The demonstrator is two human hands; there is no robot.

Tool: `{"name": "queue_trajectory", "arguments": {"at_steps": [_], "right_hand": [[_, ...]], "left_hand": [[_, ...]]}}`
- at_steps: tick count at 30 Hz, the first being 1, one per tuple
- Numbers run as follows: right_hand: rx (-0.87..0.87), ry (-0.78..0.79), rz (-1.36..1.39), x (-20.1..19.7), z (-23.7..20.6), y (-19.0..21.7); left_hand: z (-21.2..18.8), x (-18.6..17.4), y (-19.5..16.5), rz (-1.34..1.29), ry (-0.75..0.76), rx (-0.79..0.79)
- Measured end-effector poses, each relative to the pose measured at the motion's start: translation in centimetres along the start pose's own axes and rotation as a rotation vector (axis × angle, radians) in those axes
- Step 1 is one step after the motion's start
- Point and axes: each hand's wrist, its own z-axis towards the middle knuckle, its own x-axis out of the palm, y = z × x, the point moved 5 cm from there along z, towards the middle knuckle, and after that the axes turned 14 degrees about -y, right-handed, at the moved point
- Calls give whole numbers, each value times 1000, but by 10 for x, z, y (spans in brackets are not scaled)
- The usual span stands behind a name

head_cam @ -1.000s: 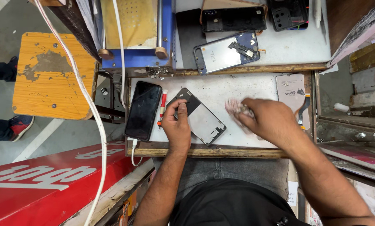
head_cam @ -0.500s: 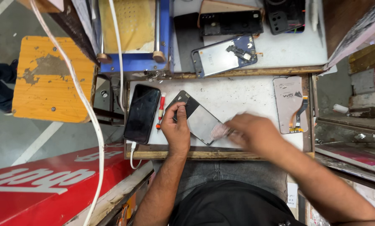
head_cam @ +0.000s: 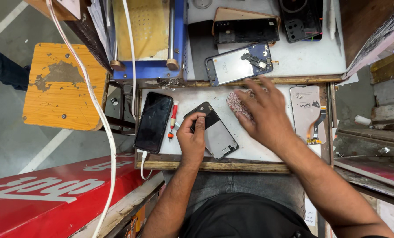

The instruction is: The person disassembles a smartphone, removes the back cover and battery, cleans the interior with a cloth, and reassembles the device by reconnecting internal components and replacing the back cover.

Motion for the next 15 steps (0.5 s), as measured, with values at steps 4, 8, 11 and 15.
{"name": "queue_trajectory", "arguments": {"at_steps": [4, 8, 11, 15], "right_hand": [[485, 296, 726, 36, -13, -3], [754, 407, 1228, 69, -18, -9], [975, 470, 1443, 83, -26, -21], [1140, 408, 1597, 93, -37, -38]], "left_hand": [[-6, 9, 1, -26, 52, -30], [5, 33, -32, 35, 246, 120], [20, 46, -58, 138, 371, 137], [21, 52, -82, 236, 294, 358]]}}
